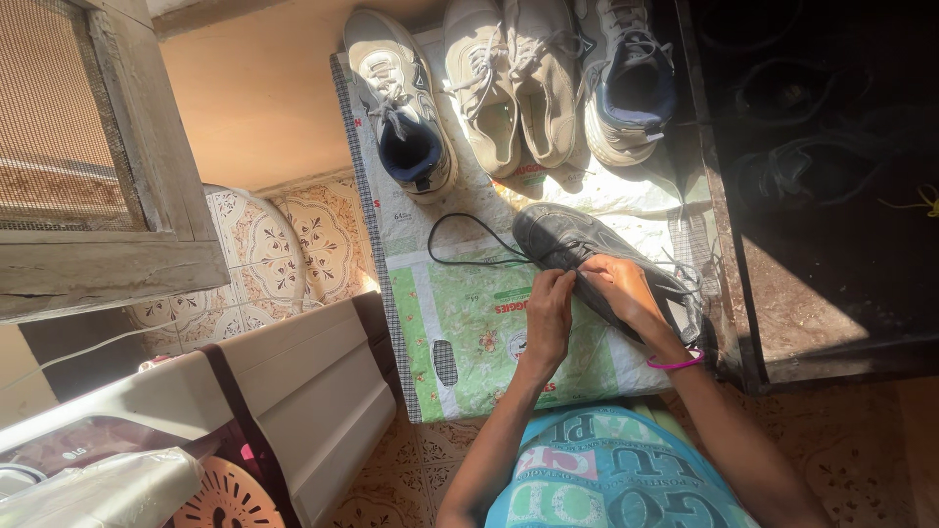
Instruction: The person unlaces a black sneaker, removes the laces, and then relaces the same shoe. The person then moves to a black dress shoe, removes its laces, and begins relacing it. The task is performed one shoe at a time on a table.
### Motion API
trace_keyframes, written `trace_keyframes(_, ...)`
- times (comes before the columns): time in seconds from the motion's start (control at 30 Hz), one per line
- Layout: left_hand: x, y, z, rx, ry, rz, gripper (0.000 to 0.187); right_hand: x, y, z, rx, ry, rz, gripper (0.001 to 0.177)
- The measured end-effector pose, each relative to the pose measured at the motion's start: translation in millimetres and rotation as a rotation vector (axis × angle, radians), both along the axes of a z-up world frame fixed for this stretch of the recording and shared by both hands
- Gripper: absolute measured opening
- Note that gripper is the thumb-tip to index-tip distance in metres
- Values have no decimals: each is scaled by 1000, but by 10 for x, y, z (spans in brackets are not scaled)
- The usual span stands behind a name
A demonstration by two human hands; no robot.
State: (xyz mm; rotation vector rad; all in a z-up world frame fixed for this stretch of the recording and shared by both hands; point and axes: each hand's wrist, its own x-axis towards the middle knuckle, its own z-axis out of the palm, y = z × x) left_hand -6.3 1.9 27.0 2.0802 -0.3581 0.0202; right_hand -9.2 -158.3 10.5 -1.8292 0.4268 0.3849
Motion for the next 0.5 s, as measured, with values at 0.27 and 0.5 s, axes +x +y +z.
trace_keyframes(0.27,-55,-100,304,-143,-66,-43,37,-207,230,729,-475,-576,17,12)
trace_keyframes(0.5,366,18,506,-735,488,63,17,-293,113,622,-341,-304,-10,27)
